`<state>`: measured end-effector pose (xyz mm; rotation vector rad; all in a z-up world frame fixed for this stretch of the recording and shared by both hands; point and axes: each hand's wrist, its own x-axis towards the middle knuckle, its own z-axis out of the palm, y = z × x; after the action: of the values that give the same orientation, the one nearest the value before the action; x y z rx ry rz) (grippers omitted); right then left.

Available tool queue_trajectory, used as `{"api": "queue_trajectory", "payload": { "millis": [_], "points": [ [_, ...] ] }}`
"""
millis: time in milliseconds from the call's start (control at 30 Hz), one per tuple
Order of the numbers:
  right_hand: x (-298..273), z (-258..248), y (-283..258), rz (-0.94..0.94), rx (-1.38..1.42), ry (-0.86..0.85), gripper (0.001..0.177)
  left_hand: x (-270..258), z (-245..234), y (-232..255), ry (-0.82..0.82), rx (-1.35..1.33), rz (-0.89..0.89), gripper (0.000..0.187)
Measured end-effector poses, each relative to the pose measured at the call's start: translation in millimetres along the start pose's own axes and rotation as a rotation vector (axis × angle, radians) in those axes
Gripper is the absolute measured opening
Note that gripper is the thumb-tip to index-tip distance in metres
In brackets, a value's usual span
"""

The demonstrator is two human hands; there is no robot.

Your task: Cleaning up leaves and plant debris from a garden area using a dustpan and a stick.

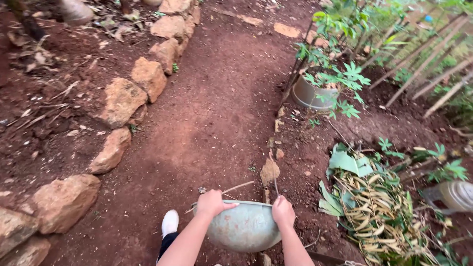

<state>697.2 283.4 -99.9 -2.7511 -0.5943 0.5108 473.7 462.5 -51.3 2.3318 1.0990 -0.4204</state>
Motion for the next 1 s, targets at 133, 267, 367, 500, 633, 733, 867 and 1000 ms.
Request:
{"api": "queue_trajectory", "payload": {
  "millis": [133, 267, 367, 500, 633, 733, 867, 1000],
  "points": [
    [6, -4, 24, 0.074, -0.011, 0.043, 0.041, 29, 4, 16, -0.011, 0.049, 0.126, 0.098],
    [16, -17, 45, 0.219, 0.021, 0.103, 0.042, 68, -7, 45, -0.013, 0.091, 0.292, 0.098],
    [23, -24, 50, 0.324, 0.053, 0.147, 0.044, 96, -20, 64, -0.031, 0.103, 0.392, 0.099],
    [30, -41, 28, 0.379, 0.097, 0.266, 0.044, 132, -46, 71, -0.057, 0.091, 0.472, 0.100],
    [55, -46, -20, 0.407, 0.102, 0.287, 0.042, 174, -75, 54, -0.048, 0.097, 0.502, 0.098],
    [76, -44, -55, 0.402, 0.092, 0.296, 0.042, 204, -102, 39, -0.014, 0.089, 0.514, 0.097],
    [102, -37, -95, 0.362, 0.057, 0.298, 0.040, 232, -137, 23, 0.030, 0.109, 0.530, 0.096],
    [124, -35, -128, 0.335, 0.099, 0.336, 0.040, 258, -164, 12, 0.070, 0.113, 0.538, 0.095]
  ]
}}
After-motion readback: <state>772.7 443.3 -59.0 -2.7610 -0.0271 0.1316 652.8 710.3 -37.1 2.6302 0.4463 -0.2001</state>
